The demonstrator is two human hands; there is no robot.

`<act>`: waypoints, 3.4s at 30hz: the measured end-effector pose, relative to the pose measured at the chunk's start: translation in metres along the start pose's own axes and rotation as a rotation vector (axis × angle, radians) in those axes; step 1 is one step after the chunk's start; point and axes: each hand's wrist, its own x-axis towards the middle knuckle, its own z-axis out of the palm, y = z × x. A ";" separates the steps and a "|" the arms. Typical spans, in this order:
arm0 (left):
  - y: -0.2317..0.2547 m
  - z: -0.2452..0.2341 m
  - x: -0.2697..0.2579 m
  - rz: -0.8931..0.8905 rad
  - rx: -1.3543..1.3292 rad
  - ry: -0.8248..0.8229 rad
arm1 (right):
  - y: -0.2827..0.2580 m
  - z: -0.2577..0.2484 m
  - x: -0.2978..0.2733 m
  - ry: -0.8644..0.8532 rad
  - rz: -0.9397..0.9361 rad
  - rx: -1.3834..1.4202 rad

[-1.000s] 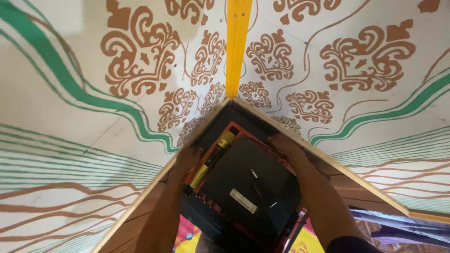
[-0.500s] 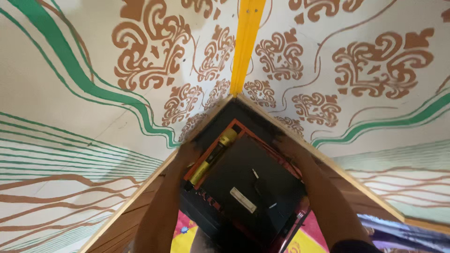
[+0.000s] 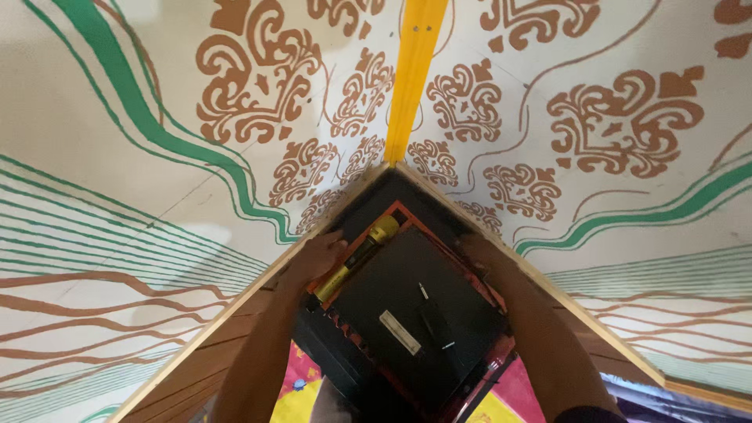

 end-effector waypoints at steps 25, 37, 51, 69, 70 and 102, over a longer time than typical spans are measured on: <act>-0.060 0.045 0.054 0.230 0.309 -0.107 | -0.013 0.000 0.027 0.059 -0.052 -0.067; 0.014 -0.001 0.022 -0.225 -0.044 -0.223 | 0.009 -0.025 -0.001 0.013 -0.013 0.019; -0.007 0.015 0.018 -0.191 -0.165 -0.151 | 0.009 -0.023 -0.071 0.047 -0.181 0.700; -0.015 0.011 0.008 -0.091 -0.070 -0.035 | 0.081 0.016 -0.129 0.714 -0.214 0.164; -0.020 0.010 0.009 -0.064 -0.006 -0.013 | 0.078 0.023 -0.135 0.717 -0.208 0.171; 0.018 0.006 -0.042 0.122 0.065 0.006 | 0.046 0.134 -0.270 0.409 0.267 0.511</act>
